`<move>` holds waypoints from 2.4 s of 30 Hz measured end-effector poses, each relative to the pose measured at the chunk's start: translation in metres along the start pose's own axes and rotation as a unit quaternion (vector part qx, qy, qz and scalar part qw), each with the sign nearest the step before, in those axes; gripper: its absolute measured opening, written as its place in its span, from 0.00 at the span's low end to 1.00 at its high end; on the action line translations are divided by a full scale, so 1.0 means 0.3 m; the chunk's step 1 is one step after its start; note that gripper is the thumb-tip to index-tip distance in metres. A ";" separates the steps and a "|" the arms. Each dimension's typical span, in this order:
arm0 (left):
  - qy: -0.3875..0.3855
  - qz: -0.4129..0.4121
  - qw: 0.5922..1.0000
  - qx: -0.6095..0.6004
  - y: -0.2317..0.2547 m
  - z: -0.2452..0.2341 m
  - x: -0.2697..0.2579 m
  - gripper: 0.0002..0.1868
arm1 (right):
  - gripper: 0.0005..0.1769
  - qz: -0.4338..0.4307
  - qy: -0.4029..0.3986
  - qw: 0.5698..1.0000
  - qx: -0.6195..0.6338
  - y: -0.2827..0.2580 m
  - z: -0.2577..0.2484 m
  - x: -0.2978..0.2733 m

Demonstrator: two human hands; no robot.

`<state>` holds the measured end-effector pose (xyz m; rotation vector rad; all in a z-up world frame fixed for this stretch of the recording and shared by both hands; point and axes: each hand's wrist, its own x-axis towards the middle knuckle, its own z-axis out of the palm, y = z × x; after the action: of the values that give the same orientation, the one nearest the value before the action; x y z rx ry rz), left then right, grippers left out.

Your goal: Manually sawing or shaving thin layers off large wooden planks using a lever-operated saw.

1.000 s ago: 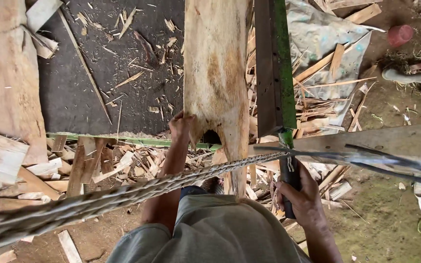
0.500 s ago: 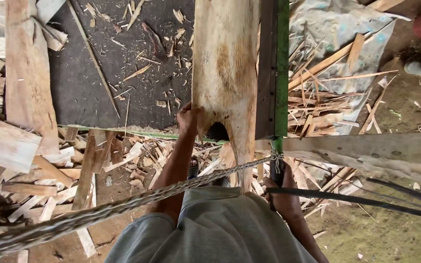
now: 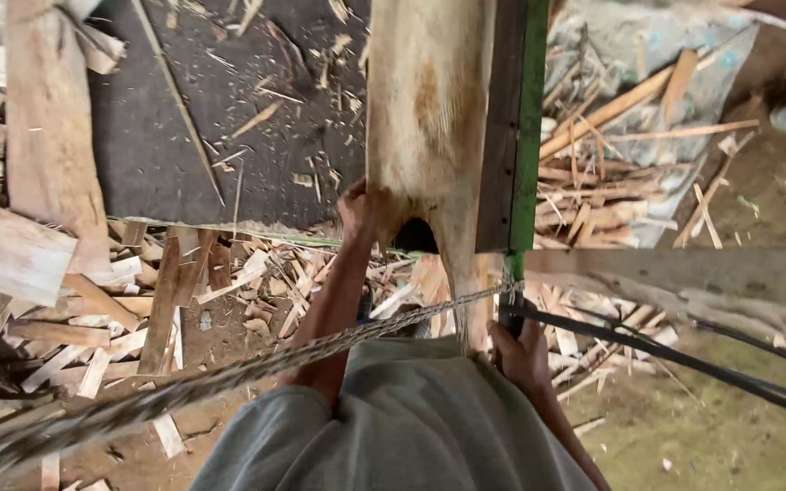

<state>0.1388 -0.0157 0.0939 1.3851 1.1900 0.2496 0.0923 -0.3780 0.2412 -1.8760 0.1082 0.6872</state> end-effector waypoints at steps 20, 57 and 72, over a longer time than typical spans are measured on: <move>0.002 -0.039 0.999 -0.011 0.228 0.151 0.352 0.17 | 0.37 0.048 0.012 0.985 -0.164 -0.213 -0.031 -0.064; -0.171 0.039 0.981 -0.082 0.171 -0.152 0.422 0.21 | 0.27 0.033 0.053 0.985 -0.159 -0.189 -0.019 -0.056; -0.021 0.215 0.951 -0.222 0.277 -0.070 0.080 0.13 | 0.28 0.062 0.060 0.979 -0.182 -0.310 -0.023 -0.114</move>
<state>0.1741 0.0368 0.1566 1.2233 0.7213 0.7455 0.1024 -0.3537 0.3371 -2.2784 0.1892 0.7144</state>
